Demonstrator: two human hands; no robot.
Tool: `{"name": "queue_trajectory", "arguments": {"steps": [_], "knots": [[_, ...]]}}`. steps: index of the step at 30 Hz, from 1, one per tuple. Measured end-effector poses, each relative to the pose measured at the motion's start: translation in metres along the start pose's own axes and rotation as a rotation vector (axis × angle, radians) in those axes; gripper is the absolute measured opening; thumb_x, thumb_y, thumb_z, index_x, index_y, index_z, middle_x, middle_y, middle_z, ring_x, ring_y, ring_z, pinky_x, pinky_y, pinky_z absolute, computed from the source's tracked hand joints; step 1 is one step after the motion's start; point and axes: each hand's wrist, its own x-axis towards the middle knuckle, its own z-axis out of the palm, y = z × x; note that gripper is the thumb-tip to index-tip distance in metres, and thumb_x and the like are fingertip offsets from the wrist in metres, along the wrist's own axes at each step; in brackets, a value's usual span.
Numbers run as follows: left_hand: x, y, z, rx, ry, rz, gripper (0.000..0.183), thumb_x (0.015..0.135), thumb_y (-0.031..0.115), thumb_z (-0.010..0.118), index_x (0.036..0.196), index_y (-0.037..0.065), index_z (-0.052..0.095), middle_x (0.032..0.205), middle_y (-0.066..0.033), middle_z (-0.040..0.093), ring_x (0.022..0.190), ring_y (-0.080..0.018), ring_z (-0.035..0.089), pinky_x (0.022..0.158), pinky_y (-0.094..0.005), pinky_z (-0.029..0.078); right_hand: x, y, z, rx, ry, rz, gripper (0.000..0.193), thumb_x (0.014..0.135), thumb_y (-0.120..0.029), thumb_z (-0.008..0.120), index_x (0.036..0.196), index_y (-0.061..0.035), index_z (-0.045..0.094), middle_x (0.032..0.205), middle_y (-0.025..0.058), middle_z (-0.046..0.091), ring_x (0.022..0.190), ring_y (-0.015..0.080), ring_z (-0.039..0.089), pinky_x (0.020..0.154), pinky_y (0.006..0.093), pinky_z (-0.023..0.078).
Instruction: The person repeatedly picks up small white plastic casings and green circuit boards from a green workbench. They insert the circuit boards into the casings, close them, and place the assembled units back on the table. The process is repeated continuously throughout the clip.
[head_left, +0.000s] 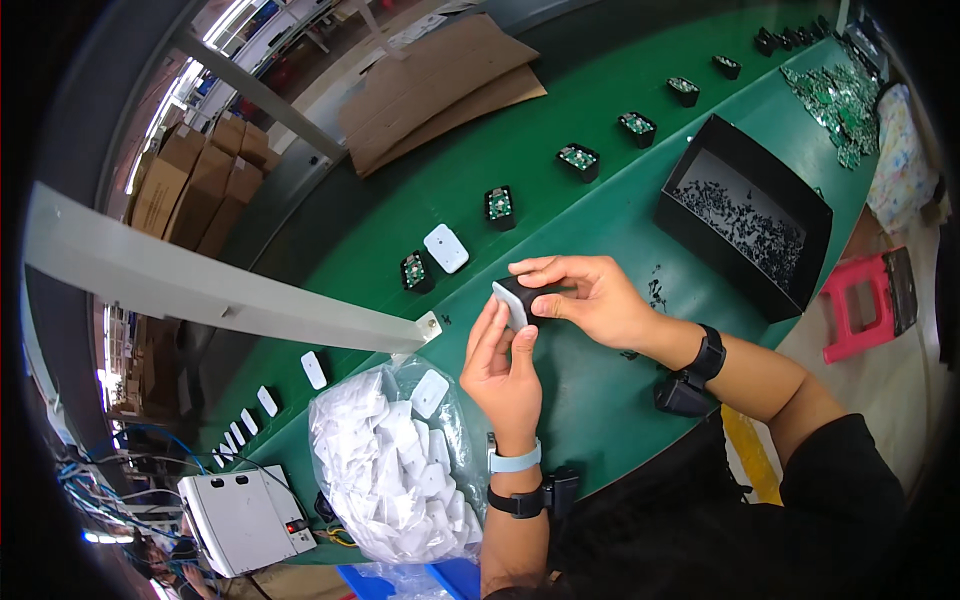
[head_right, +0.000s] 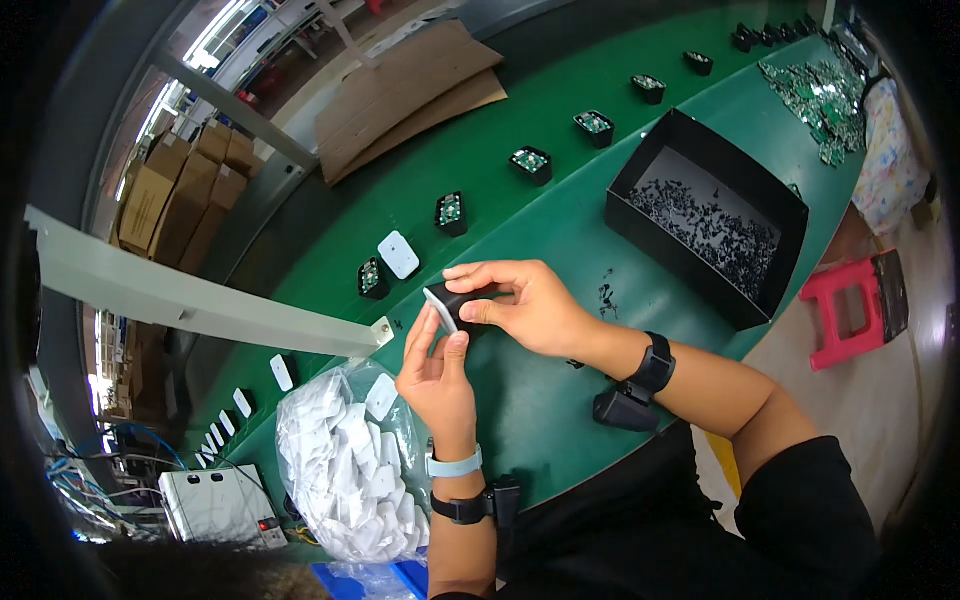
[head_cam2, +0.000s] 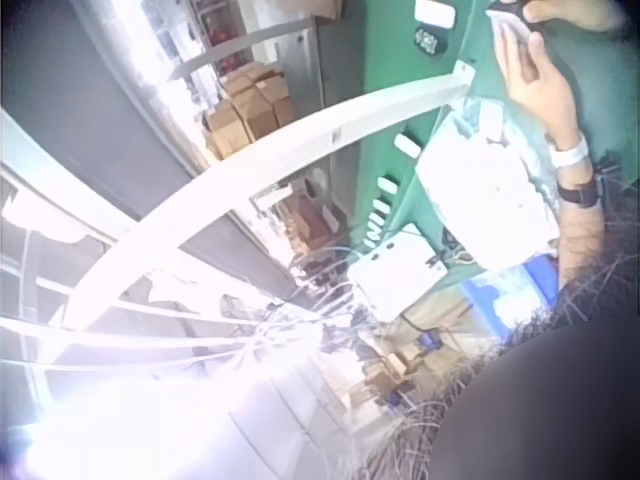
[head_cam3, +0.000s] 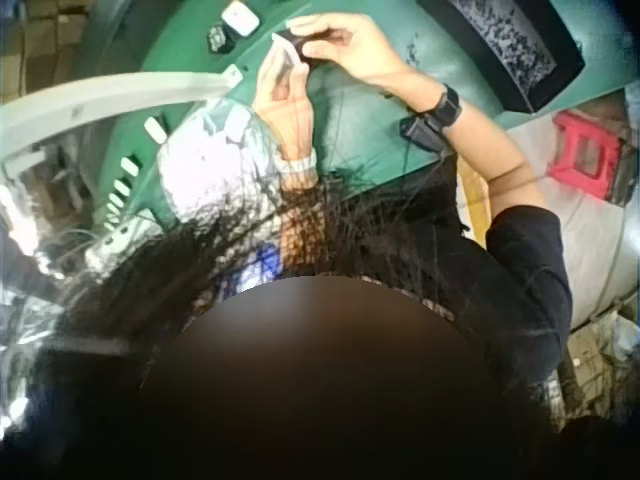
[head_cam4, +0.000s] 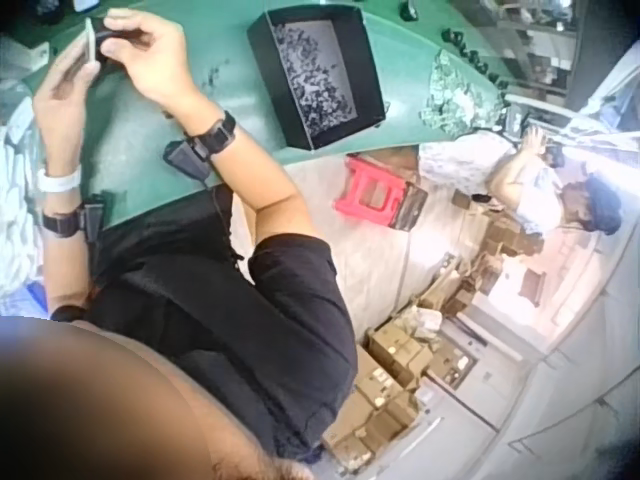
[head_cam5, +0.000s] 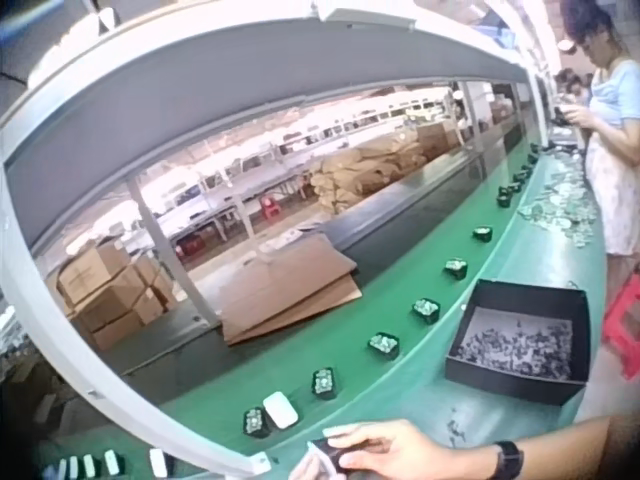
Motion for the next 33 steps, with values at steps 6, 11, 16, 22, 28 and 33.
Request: {"name": "queue_trajectory", "arguments": {"steps": [6, 11, 16, 22, 28, 33], "knots": [[0.002, 0.001, 0.008, 0.533, 0.087, 0.361, 0.038, 0.079, -0.005, 0.073, 0.116, -0.001, 0.066, 0.12, -0.0179, 0.067, 0.106, -0.0304, 0.066, 0.082, -0.0341, 0.055, -0.01, 0.006, 0.015, -0.134, -0.008, -0.013, 0.043, 0.09, -0.002, 0.071, 0.129, 0.0024, 0.054, 0.118, 0.0115, 0.064, 0.107, 0.0152, 0.065, 0.091, 0.0291, 0.054], [0.002, 0.002, 0.004, 0.05, 0.041, 0.075, 0.038, 0.086, -0.004, 0.07, 0.123, -0.008, 0.06, 0.119, -0.0187, 0.066, 0.108, -0.0234, 0.065, 0.087, -0.0337, 0.056, -0.001, 0.008, 0.002, -0.169, -0.039, -0.066, 0.042, 0.089, -0.001, 0.07, 0.128, -0.0002, 0.056, 0.117, 0.0092, 0.064, 0.106, 0.0148, 0.065, 0.091, 0.0299, 0.055], [0.011, 0.003, -0.012, -0.192, -0.137, -0.283, 0.035, 0.098, 0.004, 0.061, 0.129, -0.01, 0.057, 0.118, -0.016, 0.067, 0.108, -0.0198, 0.065, 0.095, -0.0335, 0.053, 0.001, -0.009, -0.003, -0.207, -0.145, -0.039, 0.041, 0.089, 0.001, 0.069, 0.129, -0.0012, 0.058, 0.122, 0.0081, 0.062, 0.112, 0.0171, 0.062, 0.097, 0.0335, 0.052], [0.008, -0.002, -0.011, -0.178, -0.209, -0.218, 0.036, 0.099, 0.003, 0.058, 0.132, -0.011, 0.053, 0.122, -0.0167, 0.065, 0.108, -0.0204, 0.064, 0.095, -0.0339, 0.054, -0.001, -0.012, -0.004, -0.251, -0.191, -0.085, 0.041, 0.089, 0.001, 0.069, 0.128, -0.002, 0.059, 0.119, 0.0085, 0.065, 0.109, 0.0164, 0.063, 0.096, 0.0329, 0.053], [0.005, -0.007, -0.005, -0.179, -0.219, -0.214, 0.032, 0.099, 0.002, 0.057, 0.128, -0.012, 0.053, 0.118, -0.0146, 0.063, 0.105, -0.0195, 0.065, 0.09, -0.032, 0.057, -0.003, -0.013, -0.007, -0.353, -0.186, -0.09, 0.041, 0.089, 0.004, 0.066, 0.129, -0.0014, 0.058, 0.118, 0.0084, 0.066, 0.107, 0.0161, 0.064, 0.096, 0.0331, 0.053], [0.006, -0.012, -0.012, 0.2, -0.111, -0.078, 0.036, 0.099, 0.01, 0.062, 0.13, -0.008, 0.055, 0.11, -0.0143, 0.066, 0.093, -0.0161, 0.066, 0.08, -0.0299, 0.056, 0.015, -0.007, 0.0, -0.379, -0.129, -0.027, 0.038, 0.09, 0.003, 0.064, 0.128, -0.0021, 0.06, 0.118, 0.0109, 0.064, 0.106, 0.0181, 0.064, 0.092, 0.0336, 0.054]]}}
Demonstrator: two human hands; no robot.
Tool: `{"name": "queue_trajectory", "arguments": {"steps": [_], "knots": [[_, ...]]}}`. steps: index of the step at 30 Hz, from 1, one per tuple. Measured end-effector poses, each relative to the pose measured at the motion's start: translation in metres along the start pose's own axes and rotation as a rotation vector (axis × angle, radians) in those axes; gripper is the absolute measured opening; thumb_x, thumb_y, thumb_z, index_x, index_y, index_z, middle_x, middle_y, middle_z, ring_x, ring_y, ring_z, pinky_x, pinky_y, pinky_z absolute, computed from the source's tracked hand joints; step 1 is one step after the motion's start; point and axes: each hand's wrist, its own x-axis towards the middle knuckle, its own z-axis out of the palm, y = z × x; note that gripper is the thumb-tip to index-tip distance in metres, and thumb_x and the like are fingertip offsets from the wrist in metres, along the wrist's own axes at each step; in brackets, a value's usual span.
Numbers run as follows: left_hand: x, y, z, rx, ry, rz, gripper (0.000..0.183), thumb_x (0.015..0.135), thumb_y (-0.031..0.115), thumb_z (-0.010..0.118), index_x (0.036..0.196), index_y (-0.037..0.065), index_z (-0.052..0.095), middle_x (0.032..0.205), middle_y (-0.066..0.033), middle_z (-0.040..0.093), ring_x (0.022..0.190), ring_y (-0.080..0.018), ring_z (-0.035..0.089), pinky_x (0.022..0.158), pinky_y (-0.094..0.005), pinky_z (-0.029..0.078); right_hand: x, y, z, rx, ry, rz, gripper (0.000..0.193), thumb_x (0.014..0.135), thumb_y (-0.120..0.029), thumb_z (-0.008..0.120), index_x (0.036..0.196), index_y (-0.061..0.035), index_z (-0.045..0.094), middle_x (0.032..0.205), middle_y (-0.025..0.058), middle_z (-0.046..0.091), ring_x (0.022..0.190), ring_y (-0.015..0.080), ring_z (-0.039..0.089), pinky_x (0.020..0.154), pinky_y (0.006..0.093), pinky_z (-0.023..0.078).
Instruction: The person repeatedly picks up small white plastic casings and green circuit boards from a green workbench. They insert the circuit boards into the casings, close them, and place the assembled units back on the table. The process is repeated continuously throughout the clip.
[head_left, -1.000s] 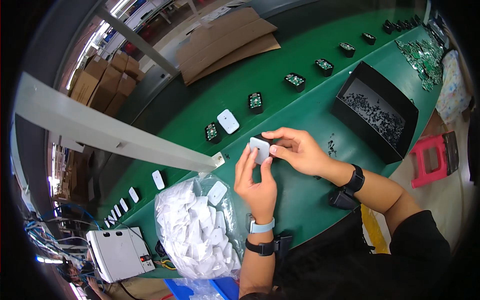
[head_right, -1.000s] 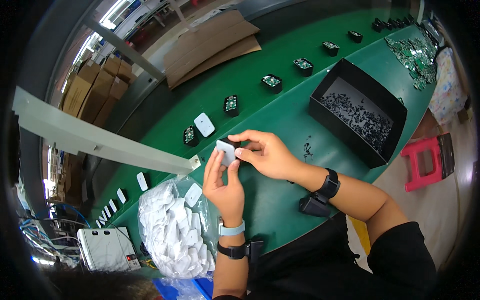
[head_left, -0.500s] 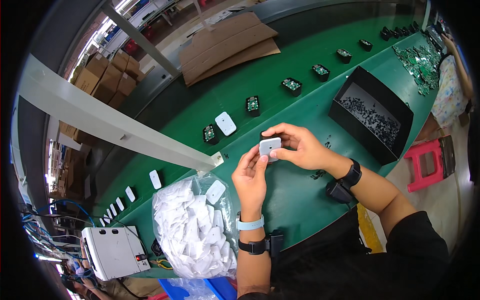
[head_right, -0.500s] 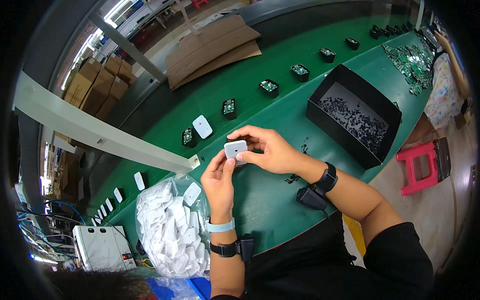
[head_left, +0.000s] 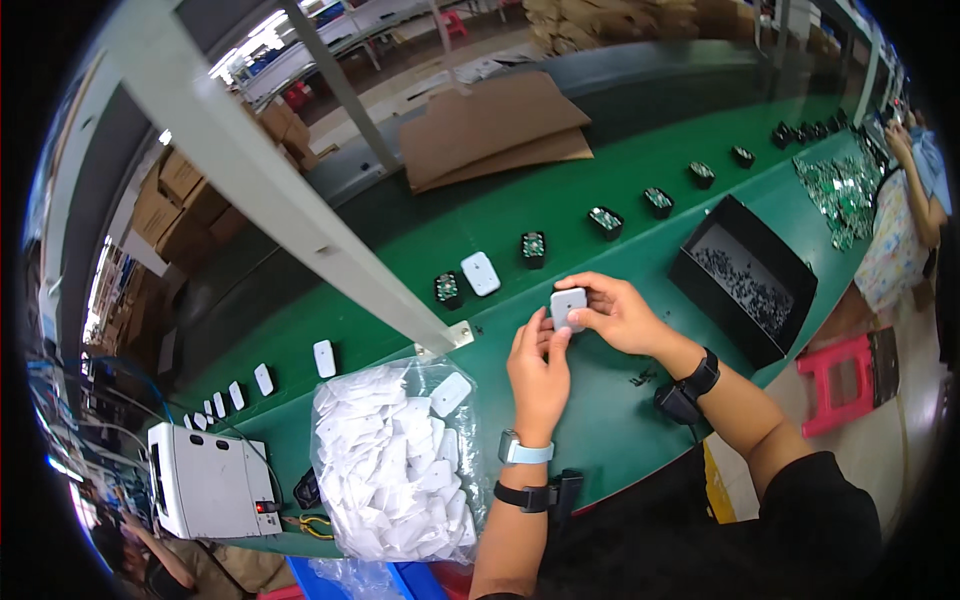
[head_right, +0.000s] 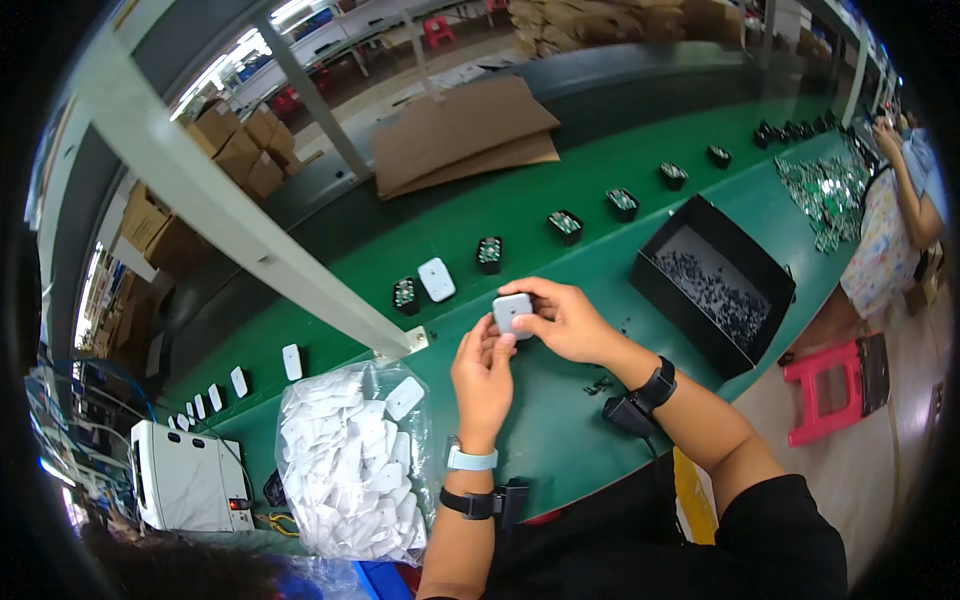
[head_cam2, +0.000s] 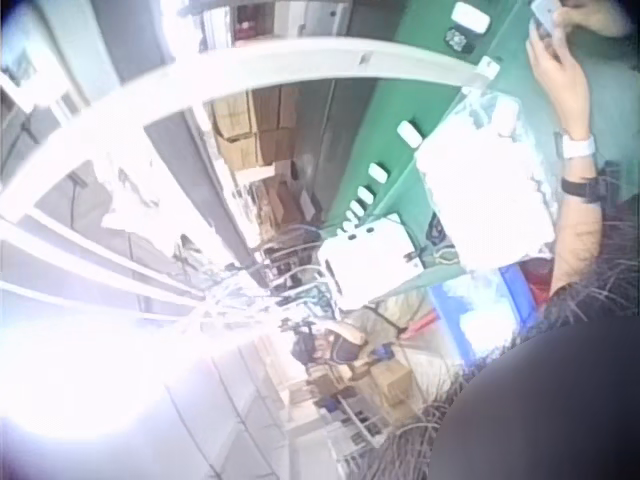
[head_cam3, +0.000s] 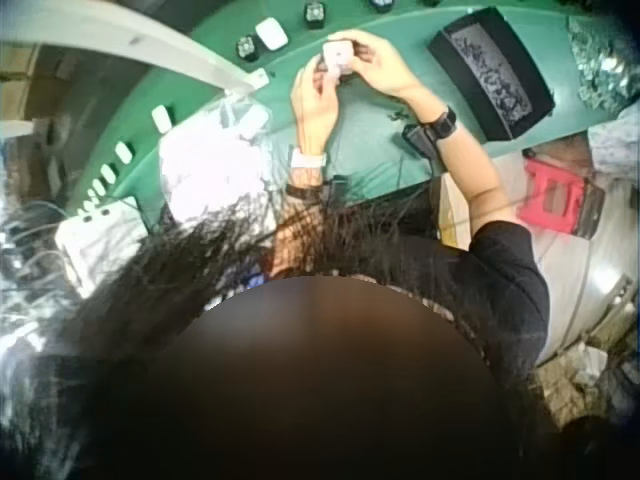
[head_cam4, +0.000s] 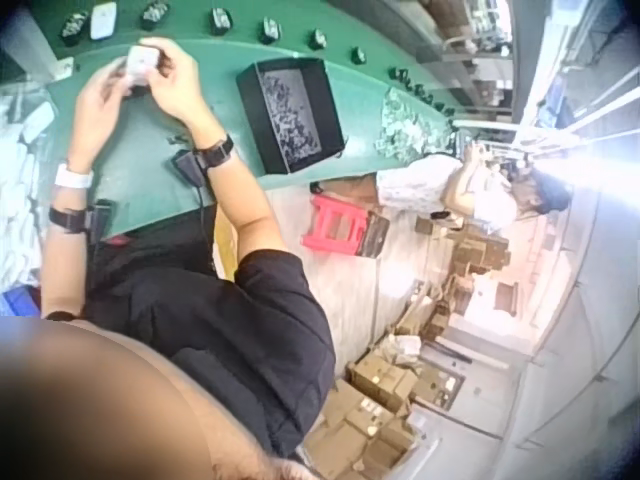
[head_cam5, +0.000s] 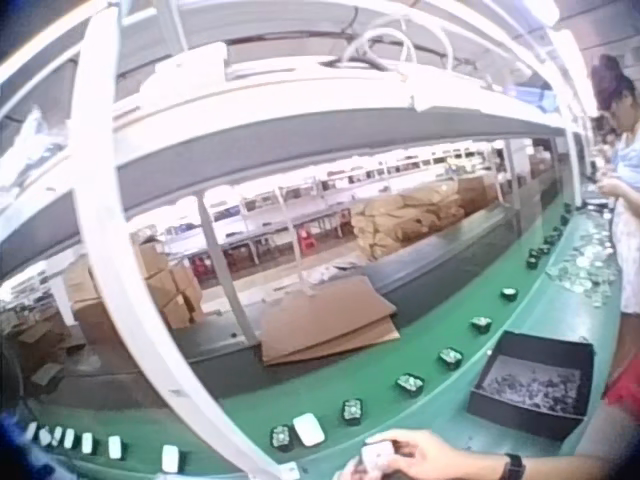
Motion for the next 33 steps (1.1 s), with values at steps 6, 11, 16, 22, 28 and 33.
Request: {"name": "queue_trajectory", "arguments": {"steps": [6, 11, 16, 22, 28, 33], "knots": [[-0.001, 0.016, -0.037, 0.75, 0.282, 0.165, 0.02, 0.08, 0.001, 0.063, 0.099, 0.001, 0.068, 0.096, -0.0169, 0.064, 0.077, -0.0302, 0.064, 0.07, -0.0412, 0.051, 0.088, 0.028, -0.044, -0.797, 0.155, 0.045, 0.041, 0.082, -0.01, 0.075, 0.121, -0.003, 0.064, 0.109, 0.0243, 0.068, 0.101, 0.0397, 0.066, 0.089, 0.0428, 0.053], [-0.004, 0.03, -0.07, 1.122, 0.282, -0.11, 0.02, 0.071, 0.001, 0.064, 0.09, 0.006, 0.07, 0.099, -0.0157, 0.066, 0.095, -0.0335, 0.063, 0.077, -0.0467, 0.049, 0.109, 0.03, -0.05, -1.18, 0.246, 0.119, 0.036, 0.08, -0.008, 0.073, 0.113, 0.003, 0.063, 0.108, 0.0259, 0.068, 0.103, 0.0426, 0.065, 0.09, 0.0482, 0.052], [-0.005, 0.013, -0.087, 1.183, 0.226, -0.272, 0.021, 0.073, 0.005, 0.067, 0.094, 0.007, 0.068, 0.101, -0.0147, 0.064, 0.102, -0.0357, 0.061, 0.081, -0.0476, 0.047, 0.092, 0.002, -0.031, -1.115, 0.361, -0.242, 0.021, 0.084, -0.005, 0.067, 0.103, 0.0035, 0.065, 0.095, 0.0244, 0.068, 0.09, 0.0395, 0.068, 0.079, 0.0468, 0.054], [-0.005, 0.019, -0.09, 1.177, 0.168, -0.244, 0.023, 0.071, 0.0, 0.067, 0.093, 0.006, 0.066, 0.097, -0.0153, 0.065, 0.092, -0.0371, 0.063, 0.075, -0.0471, 0.05, 0.024, -0.063, -0.037, -0.631, -0.267, -0.021, 0.006, 0.082, -0.005, 0.066, 0.083, -0.0001, 0.069, 0.069, 0.0119, 0.066, 0.06, 0.0204, 0.063, 0.06, 0.0322, 0.05], [0.006, 0.039, -0.067, 0.759, 0.037, 0.137, 0.033, 0.08, -0.006, 0.063, 0.111, 0.003, 0.067, 0.09, -0.0129, 0.059, 0.083, -0.0298, 0.061, 0.071, -0.0373, 0.05, -0.014, -0.039, -0.072, -0.867, -0.471, 0.162, 0.01, 0.072, -0.004, 0.063, 0.078, -0.0013, 0.071, 0.07, 0.013, 0.069, 0.062, 0.0258, 0.066, 0.059, 0.0349, 0.052], [0.005, 0.035, -0.028, 0.222, -0.038, 0.177, 0.03, 0.096, 0.001, 0.06, 0.126, -0.003, 0.061, 0.091, -0.0006, 0.051, 0.086, -0.0093, 0.053, 0.076, -0.024, 0.045, -0.017, -0.035, -0.073, -0.947, -0.56, 0.139, 0.009, 0.071, -0.006, 0.065, 0.076, -0.0029, 0.071, 0.065, 0.0104, 0.067, 0.06, 0.0249, 0.066, 0.056, 0.0346, 0.051]]}}
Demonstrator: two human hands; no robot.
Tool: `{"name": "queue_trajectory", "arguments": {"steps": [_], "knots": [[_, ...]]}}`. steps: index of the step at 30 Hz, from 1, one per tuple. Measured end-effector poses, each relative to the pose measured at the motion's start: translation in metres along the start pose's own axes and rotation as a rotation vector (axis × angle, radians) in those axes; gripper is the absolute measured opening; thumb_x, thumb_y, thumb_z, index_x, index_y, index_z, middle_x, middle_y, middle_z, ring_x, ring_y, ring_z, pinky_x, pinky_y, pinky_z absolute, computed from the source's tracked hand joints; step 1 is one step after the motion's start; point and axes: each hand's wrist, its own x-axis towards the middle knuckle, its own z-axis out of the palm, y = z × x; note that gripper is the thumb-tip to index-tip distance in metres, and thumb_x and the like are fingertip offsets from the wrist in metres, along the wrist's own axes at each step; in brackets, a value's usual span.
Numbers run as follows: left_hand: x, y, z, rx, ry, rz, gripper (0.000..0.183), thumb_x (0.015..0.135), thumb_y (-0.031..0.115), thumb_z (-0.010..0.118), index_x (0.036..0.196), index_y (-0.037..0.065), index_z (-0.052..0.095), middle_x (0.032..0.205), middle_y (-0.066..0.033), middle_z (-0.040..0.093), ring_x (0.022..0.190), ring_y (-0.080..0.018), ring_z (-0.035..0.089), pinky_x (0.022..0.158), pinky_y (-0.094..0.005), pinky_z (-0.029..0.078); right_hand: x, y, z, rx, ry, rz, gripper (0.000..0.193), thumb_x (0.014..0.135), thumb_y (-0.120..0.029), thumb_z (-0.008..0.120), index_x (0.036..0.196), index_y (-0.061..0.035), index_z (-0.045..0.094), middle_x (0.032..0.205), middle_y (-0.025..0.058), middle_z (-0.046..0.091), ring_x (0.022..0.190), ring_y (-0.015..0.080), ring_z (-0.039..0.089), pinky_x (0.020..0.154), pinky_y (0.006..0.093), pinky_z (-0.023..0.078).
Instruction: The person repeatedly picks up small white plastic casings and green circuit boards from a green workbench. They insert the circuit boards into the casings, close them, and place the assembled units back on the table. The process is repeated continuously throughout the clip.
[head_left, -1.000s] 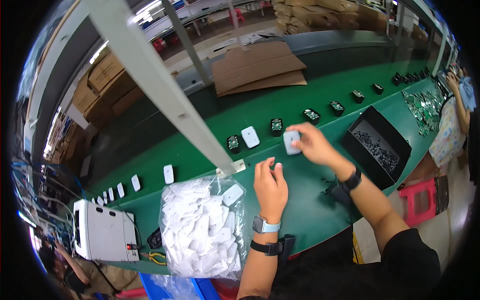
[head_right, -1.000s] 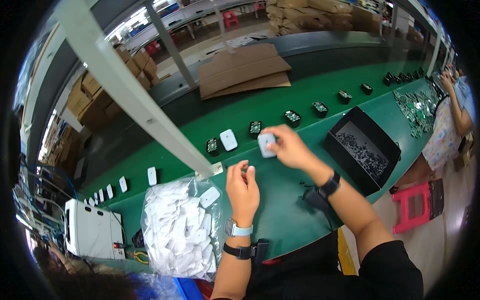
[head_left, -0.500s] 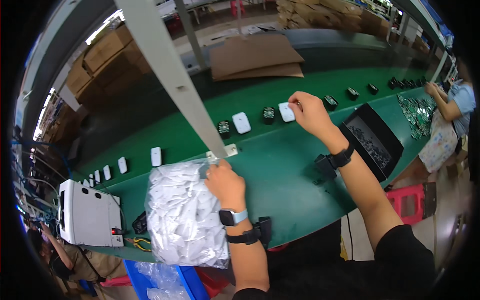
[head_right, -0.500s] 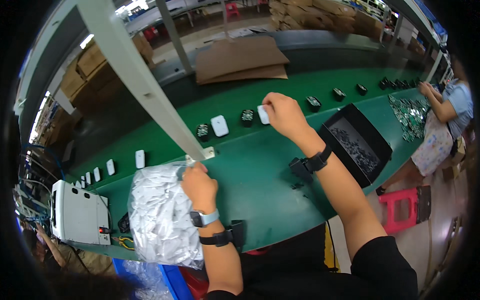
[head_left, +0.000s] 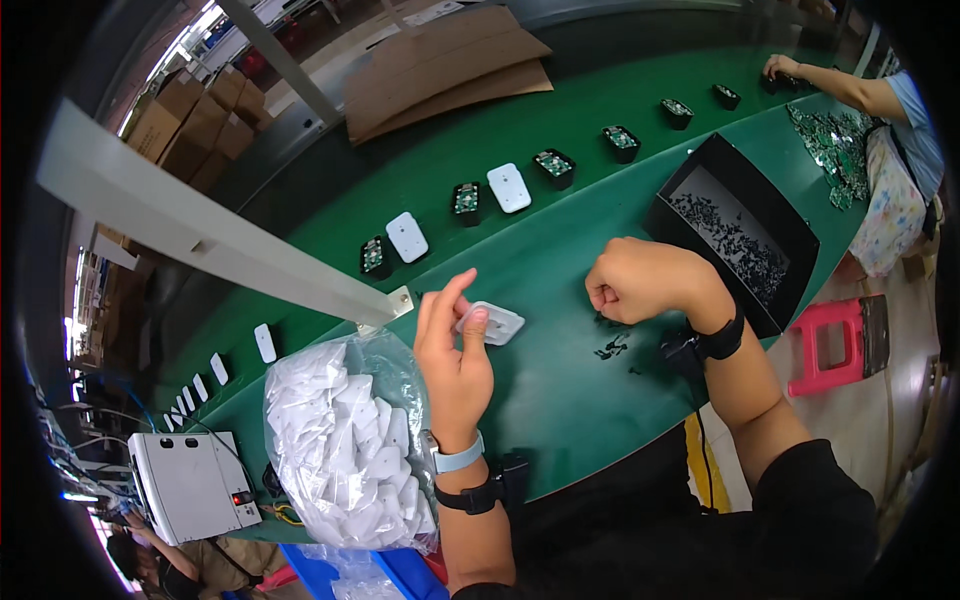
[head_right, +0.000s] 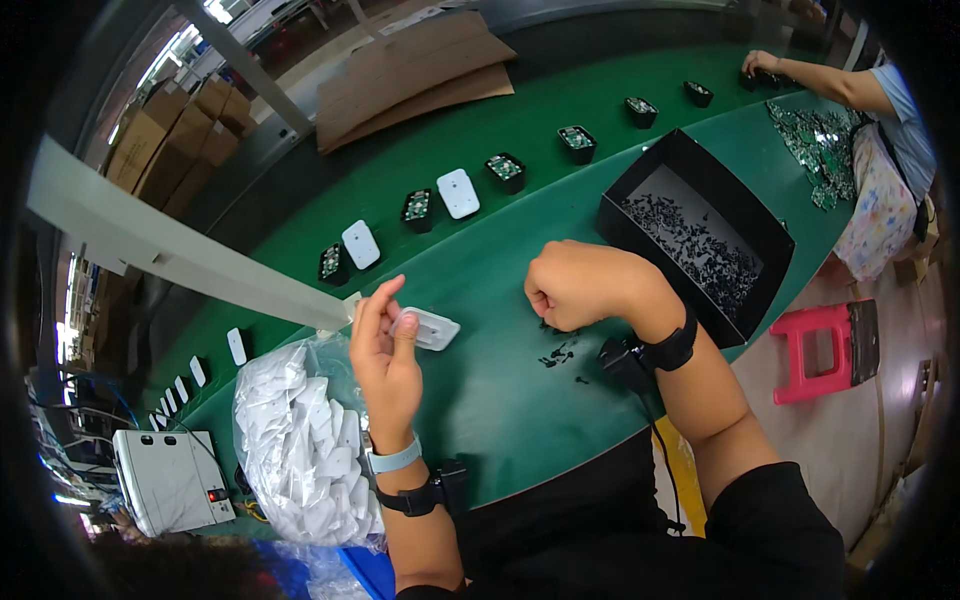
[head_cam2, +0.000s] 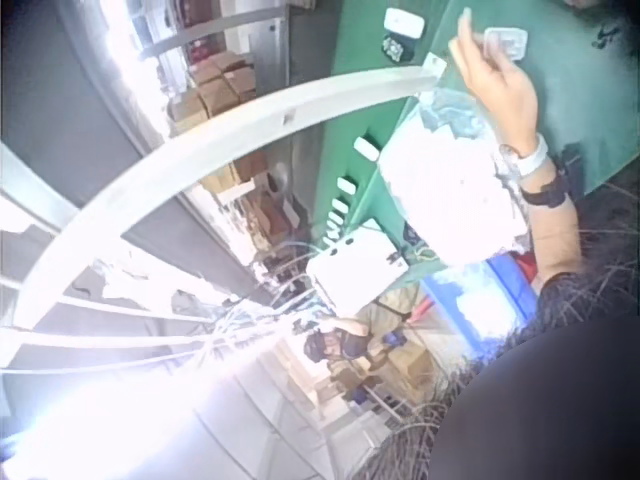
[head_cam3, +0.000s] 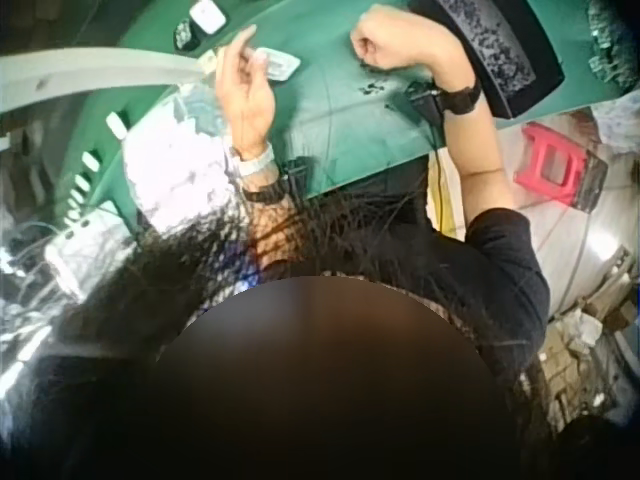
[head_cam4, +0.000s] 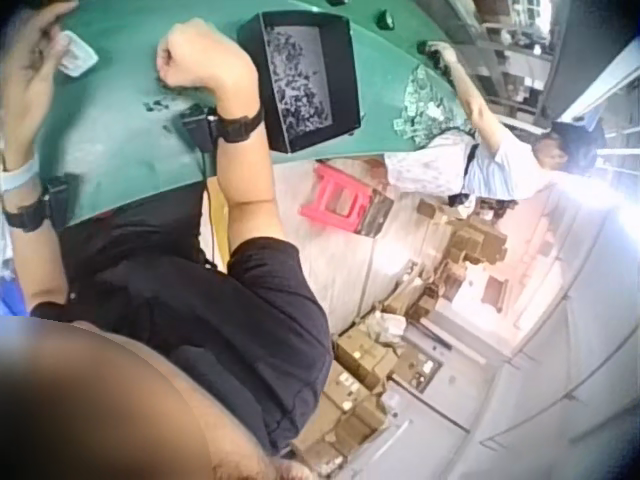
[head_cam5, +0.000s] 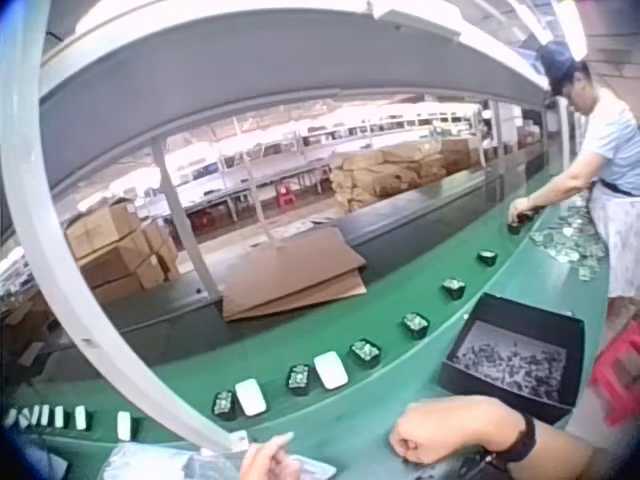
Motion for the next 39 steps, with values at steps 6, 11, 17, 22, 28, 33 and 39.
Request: {"name": "queue_trajectory", "arguments": {"steps": [6, 11, 17, 22, 28, 33, 39], "knots": [[-0.004, -0.03, 0.026, -0.622, 0.055, -0.513, 0.021, 0.102, 0.01, 0.056, 0.119, 0.0, 0.063, 0.1, -0.0044, 0.061, 0.089, -0.0112, 0.058, 0.082, -0.0258, 0.048, -0.012, 0.008, 0.0, -0.004, 0.006, -0.003, 0.008, 0.071, -0.008, 0.064, 0.074, -0.0038, 0.07, 0.064, 0.0099, 0.066, 0.06, 0.0285, 0.065, 0.056, 0.0367, 0.051], [-0.004, -0.028, 0.027, -0.645, 0.069, -0.501, 0.016, 0.104, 0.013, 0.051, 0.108, 0.002, 0.061, 0.09, -0.0054, 0.062, 0.075, -0.011, 0.057, 0.062, -0.0246, 0.043, -0.01, 0.01, 0.002, -0.011, -0.023, 0.034, 0.008, 0.071, -0.008, 0.063, 0.073, -0.0034, 0.069, 0.063, 0.0093, 0.066, 0.059, 0.0291, 0.064, 0.056, 0.0374, 0.05], [0.0, -0.02, 0.031, -0.733, 0.163, -0.544, 0.012, 0.103, 0.01, 0.052, 0.108, 0.001, 0.057, 0.094, -0.0081, 0.063, 0.072, -0.0143, 0.059, 0.056, -0.0264, 0.045, -0.01, 0.012, 0.008, 0.072, -0.014, 0.028, 0.009, 0.072, -0.007, 0.063, 0.075, -0.0031, 0.071, 0.067, 0.0101, 0.068, 0.062, 0.0288, 0.065, 0.058, 0.037, 0.05], [0.0, -0.02, 0.033, -0.733, 0.216, -0.529, 0.015, 0.103, 0.014, 0.054, 0.111, 0.002, 0.056, 0.099, -0.0089, 0.062, 0.081, -0.0168, 0.063, 0.062, -0.0286, 0.051, -0.009, 0.012, 0.007, 0.09, 0.006, 0.016, 0.012, 0.07, -0.003, 0.062, 0.078, -0.0012, 0.071, 0.071, 0.0142, 0.069, 0.066, 0.0329, 0.066, 0.06, 0.0404, 0.051], [0.001, -0.019, 0.033, -0.781, 0.165, -0.518, 0.018, 0.101, 0.011, 0.056, 0.116, 0.001, 0.055, 0.109, -0.0117, 0.063, 0.095, -0.0216, 0.067, 0.076, -0.0328, 0.059, -0.008, 0.012, 0.009, 0.024, -0.002, 0.079, 0.01, 0.069, -0.004, 0.064, 0.076, -0.0003, 0.07, 0.071, 0.0171, 0.068, 0.067, 0.0359, 0.066, 0.059, 0.0429, 0.051], [0.001, -0.012, 0.034, -0.807, 0.112, -0.568, 0.032, 0.097, 0.004, 0.058, 0.127, -0.007, 0.053, 0.117, -0.0169, 0.064, 0.102, -0.0246, 0.068, 0.083, -0.0355, 0.06, -0.008, 0.007, -0.003, 0.129, 0.052, 0.016, 0.008, 0.073, -0.006, 0.064, 0.076, 0.0004, 0.068, 0.069, 0.0114, 0.066, 0.062, 0.0282, 0.064, 0.06, 0.0367, 0.051], [-0.004, -0.003, 0.046, -0.734, 0.039, -0.545, 0.027, 0.096, -0.001, 0.058, 0.121, -0.01, 0.059, 0.112, -0.0185, 0.067, 0.098, -0.0239, 0.069, 0.082, -0.0373, 0.063, 0.008, -0.005, 0.012, 0.311, 0.48, -0.309, 0.01, 0.074, -0.008, 0.069, 0.078, -0.0005, 0.064, 0.073, 0.0092, 0.063, 0.069, 0.0265, 0.063, 0.064, 0.0358, 0.051]]}}
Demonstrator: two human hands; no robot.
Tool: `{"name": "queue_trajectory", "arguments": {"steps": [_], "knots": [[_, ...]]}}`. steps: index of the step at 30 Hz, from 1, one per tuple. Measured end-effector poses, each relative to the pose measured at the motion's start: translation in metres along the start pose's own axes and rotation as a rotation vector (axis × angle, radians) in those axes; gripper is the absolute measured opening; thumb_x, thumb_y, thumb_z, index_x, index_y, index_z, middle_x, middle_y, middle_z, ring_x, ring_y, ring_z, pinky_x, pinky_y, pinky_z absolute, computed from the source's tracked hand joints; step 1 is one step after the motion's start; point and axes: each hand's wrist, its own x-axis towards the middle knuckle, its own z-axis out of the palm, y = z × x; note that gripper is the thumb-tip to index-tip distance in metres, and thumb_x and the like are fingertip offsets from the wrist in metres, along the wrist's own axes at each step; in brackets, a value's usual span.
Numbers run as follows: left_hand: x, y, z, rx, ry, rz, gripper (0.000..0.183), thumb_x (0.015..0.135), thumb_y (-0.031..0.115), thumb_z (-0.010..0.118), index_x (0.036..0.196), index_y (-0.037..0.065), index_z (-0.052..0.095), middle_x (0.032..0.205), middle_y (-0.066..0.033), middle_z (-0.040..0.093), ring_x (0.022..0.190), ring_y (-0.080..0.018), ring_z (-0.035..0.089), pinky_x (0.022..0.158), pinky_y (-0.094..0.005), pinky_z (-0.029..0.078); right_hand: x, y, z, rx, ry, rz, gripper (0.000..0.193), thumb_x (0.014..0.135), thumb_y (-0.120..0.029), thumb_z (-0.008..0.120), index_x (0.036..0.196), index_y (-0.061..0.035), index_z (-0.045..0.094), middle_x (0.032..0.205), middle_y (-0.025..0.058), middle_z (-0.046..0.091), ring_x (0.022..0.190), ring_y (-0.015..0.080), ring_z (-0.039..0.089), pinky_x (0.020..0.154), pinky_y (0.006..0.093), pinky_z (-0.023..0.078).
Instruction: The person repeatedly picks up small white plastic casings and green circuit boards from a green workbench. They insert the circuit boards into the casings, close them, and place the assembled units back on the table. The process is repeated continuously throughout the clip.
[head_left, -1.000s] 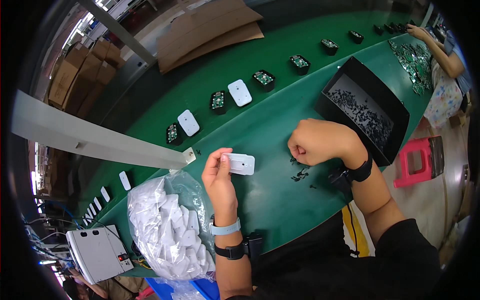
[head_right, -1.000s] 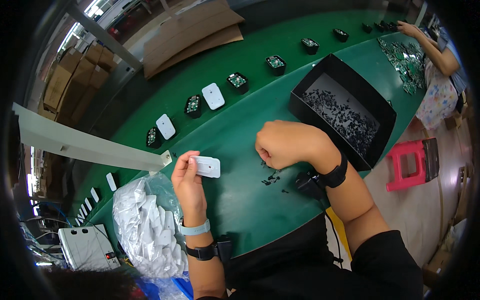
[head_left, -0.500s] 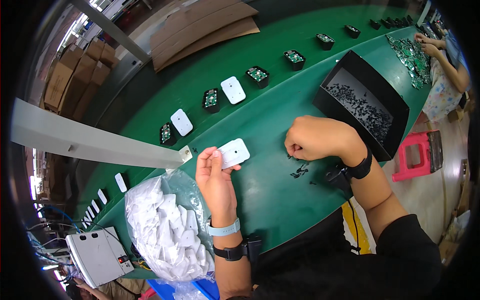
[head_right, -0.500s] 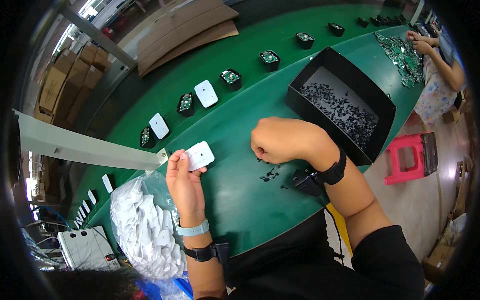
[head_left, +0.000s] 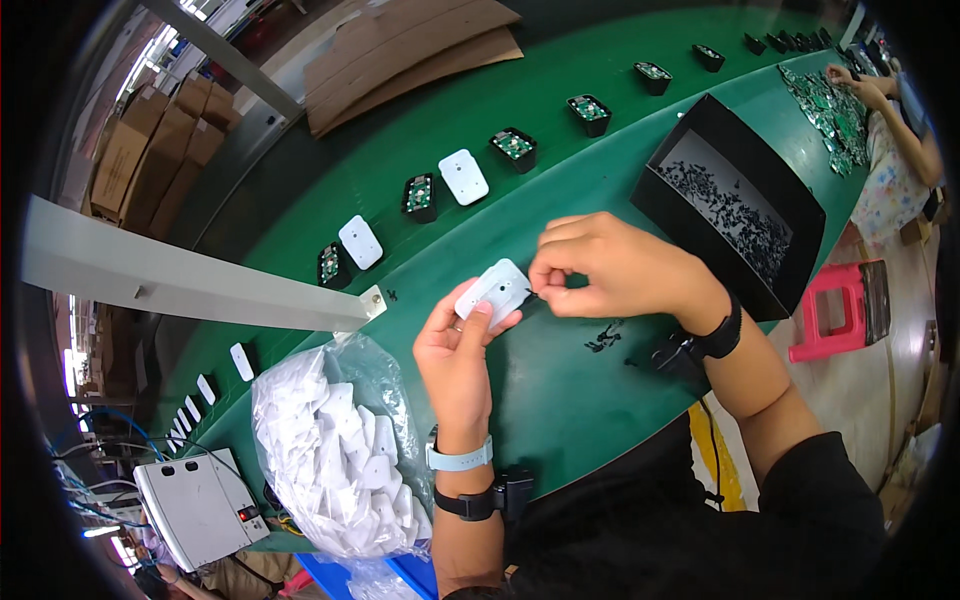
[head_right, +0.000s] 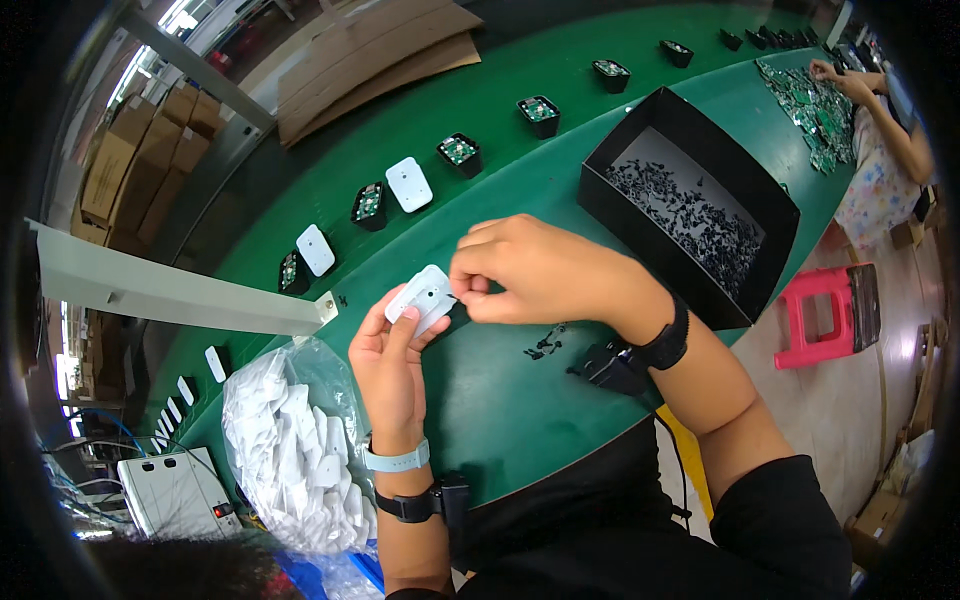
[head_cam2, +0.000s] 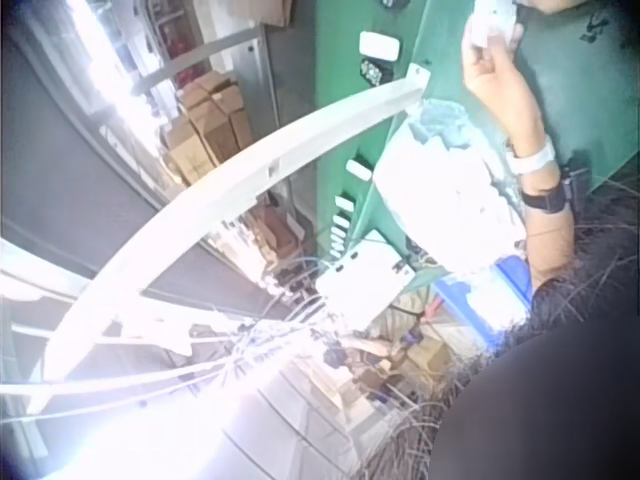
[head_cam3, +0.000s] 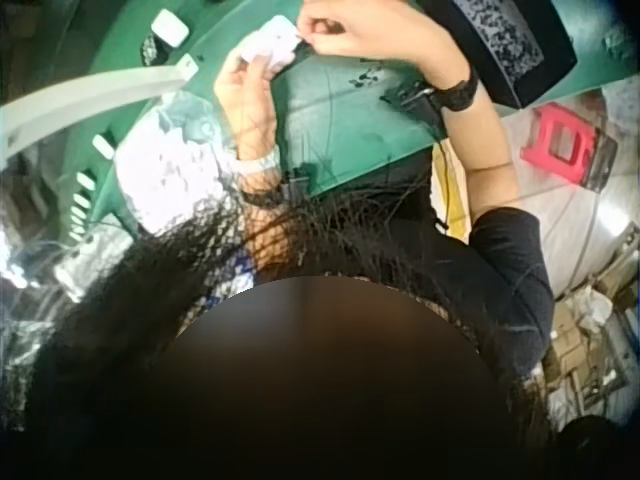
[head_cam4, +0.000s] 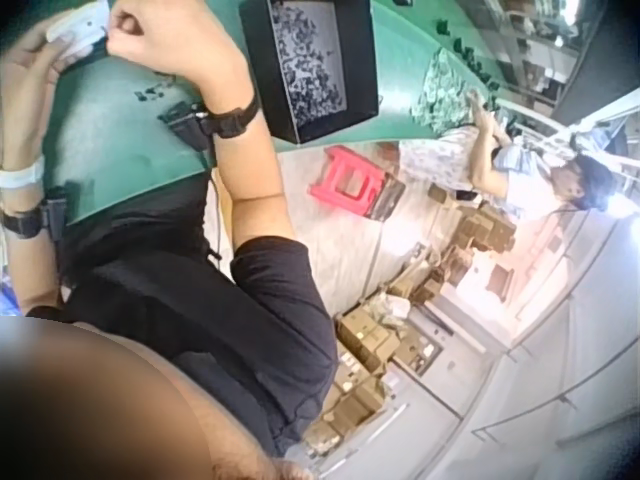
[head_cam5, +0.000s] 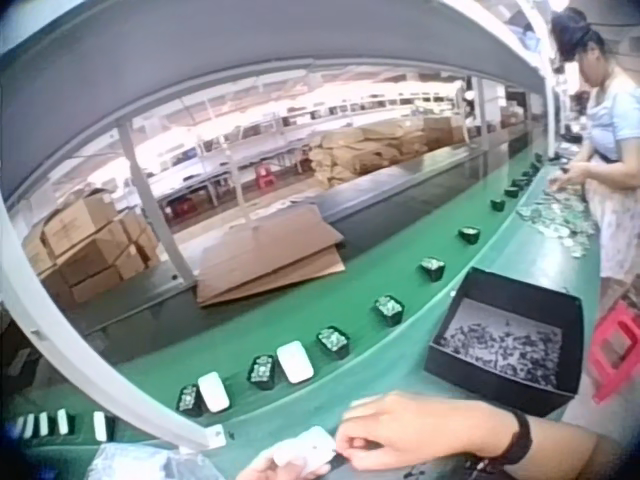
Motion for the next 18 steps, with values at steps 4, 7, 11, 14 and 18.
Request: {"name": "queue_trajectory", "arguments": {"steps": [4, 7, 11, 14, 18], "knots": [[-0.005, -0.002, 0.009, 0.024, -0.039, 0.032, 0.026, 0.096, -0.002, 0.058, 0.12, -0.011, 0.06, 0.11, -0.0184, 0.067, 0.093, -0.0226, 0.07, 0.08, -0.0365, 0.064, 0.003, 0.003, 0.014, -0.159, 0.11, -0.149, 0.01, 0.074, -0.007, 0.07, 0.08, -0.0028, 0.062, 0.074, 0.007, 0.06, 0.074, 0.0244, 0.06, 0.065, 0.0365, 0.052], [-0.007, 0.0, 0.012, 0.055, -0.039, 0.031, 0.026, 0.096, -0.002, 0.059, 0.121, -0.011, 0.061, 0.108, -0.0172, 0.068, 0.09, -0.0217, 0.07, 0.076, -0.0342, 0.063, 0.002, 0.004, 0.019, -0.26, 0.131, -0.223, 0.01, 0.074, -0.007, 0.07, 0.079, -0.003, 0.062, 0.076, 0.0063, 0.06, 0.076, 0.0238, 0.059, 0.064, 0.0367, 0.052], [-0.008, -0.003, 0.009, 0.086, -0.013, 0.058, 0.026, 0.096, -0.001, 0.06, 0.12, -0.011, 0.063, 0.101, -0.0141, 0.07, 0.078, -0.0167, 0.067, 0.065, -0.0284, 0.058, 0.002, -0.002, 0.02, -0.369, 0.084, -0.218, 0.011, 0.074, -0.01, 0.071, 0.078, -0.0032, 0.062, 0.075, 0.0054, 0.057, 0.076, 0.023, 0.058, 0.062, 0.0356, 0.053], [-0.008, -0.004, 0.007, 0.125, -0.01, 0.054, 0.025, 0.095, 0.0, 0.061, 0.118, -0.01, 0.065, 0.095, -0.0115, 0.071, 0.068, -0.0127, 0.063, 0.06, -0.0251, 0.052, 0.001, -0.006, 0.02, -0.447, 0.052, -0.242, 0.012, 0.072, -0.01, 0.07, 0.077, -0.0031, 0.062, 0.075, 0.0052, 0.056, 0.077, 0.0224, 0.058, 0.062, 0.0349, 0.053], [-0.008, -0.001, 0.008, 0.152, 0.025, 0.008, 0.024, 0.095, 0.001, 0.062, 0.116, -0.009, 0.066, 0.092, -0.0092, 0.07, 0.062, -0.0099, 0.059, 0.056, -0.0231, 0.048, 0.0, -0.006, 0.029, -0.492, 0.06, -0.298, 0.012, 0.07, -0.009, 0.069, 0.077, -0.0029, 0.062, 0.077, 0.0056, 0.057, 0.078, 0.0222, 0.057, 0.063, 0.0339, 0.053]]}}
